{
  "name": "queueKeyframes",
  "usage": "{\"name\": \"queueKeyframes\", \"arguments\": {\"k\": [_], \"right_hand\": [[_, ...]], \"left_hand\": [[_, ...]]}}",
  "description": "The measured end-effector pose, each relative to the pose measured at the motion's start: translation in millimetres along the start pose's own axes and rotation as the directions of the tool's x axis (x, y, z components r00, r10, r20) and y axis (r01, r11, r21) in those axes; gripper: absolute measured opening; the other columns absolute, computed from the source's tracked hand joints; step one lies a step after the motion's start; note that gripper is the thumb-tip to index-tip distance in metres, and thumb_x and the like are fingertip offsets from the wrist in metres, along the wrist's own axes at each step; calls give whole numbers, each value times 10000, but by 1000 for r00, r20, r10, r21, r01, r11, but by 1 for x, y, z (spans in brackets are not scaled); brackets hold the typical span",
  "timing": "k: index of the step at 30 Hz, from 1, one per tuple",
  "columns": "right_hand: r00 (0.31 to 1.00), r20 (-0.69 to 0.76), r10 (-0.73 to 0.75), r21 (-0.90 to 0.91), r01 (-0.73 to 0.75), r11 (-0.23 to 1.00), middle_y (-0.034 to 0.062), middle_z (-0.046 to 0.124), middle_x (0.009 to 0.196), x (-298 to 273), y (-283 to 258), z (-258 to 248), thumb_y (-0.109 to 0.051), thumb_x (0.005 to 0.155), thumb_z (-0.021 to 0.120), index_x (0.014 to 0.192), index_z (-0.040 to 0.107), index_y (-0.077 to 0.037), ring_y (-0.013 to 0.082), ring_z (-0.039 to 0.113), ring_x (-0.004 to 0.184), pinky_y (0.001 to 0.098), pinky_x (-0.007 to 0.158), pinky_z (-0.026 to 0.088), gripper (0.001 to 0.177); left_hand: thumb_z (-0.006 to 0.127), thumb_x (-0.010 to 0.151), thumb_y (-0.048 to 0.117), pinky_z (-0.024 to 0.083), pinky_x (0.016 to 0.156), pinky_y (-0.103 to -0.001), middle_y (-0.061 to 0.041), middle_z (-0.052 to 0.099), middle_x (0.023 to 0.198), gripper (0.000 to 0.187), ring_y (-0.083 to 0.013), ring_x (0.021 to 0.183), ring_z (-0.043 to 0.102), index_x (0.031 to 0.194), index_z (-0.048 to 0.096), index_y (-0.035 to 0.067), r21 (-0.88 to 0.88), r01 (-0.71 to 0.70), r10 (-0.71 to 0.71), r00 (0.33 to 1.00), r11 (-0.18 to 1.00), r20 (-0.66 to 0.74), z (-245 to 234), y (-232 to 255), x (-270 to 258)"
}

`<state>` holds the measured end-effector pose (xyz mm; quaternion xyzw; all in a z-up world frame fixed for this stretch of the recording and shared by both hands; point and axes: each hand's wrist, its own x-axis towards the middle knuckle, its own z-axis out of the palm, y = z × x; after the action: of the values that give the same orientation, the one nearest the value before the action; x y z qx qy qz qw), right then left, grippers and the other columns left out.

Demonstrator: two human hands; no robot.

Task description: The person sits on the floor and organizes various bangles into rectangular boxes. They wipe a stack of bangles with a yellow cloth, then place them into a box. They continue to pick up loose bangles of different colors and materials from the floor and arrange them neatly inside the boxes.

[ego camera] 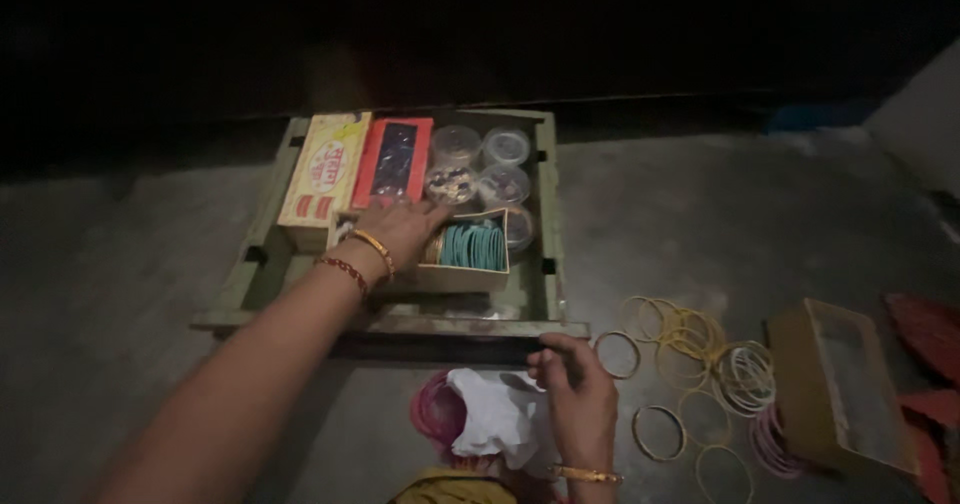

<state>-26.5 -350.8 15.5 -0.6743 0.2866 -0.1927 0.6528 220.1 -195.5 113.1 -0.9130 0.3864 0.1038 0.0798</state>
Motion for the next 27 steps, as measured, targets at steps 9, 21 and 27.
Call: {"name": "queueKeyframes", "arguments": {"k": [9, 21, 27], "right_hand": [[997, 51, 62, -80, -58, 995, 89, 794, 877, -6, -13, 7, -119, 945, 633, 1126, 716, -12, 157, 746, 790, 296, 727, 591, 226], [797, 359, -486, -308, 593, 744, 113, 749, 1072, 27, -69, 82, -84, 891, 668, 1065, 737, -55, 286, 729, 984, 349, 835, 561, 190], [492, 862, 126, -474, 690, 547, 115, 760, 1149, 91, -61, 243, -61, 878, 566, 1073, 766, -142, 303, 735, 1032, 399, 918, 564, 291]], "left_hand": [[847, 778, 293, 446, 979, -602, -87, 582, 1339, 796, -333, 1238, 558, 1454, 430, 249, 77, -196, 202, 977, 977, -67, 11, -13, -5], [946, 546, 279, 489, 971, -518, -89, 577, 1360, 1060, -343, 1251, 529, 1459, 419, 164, -59, -57, 39, 962, 997, -271, -104, -69, -73], [920, 581, 287, 490, 975, -497, -54, 575, 1353, 1018, -306, 1254, 532, 1458, 413, 184, -36, 27, -34, 975, 999, -218, -124, -92, -129]]}}
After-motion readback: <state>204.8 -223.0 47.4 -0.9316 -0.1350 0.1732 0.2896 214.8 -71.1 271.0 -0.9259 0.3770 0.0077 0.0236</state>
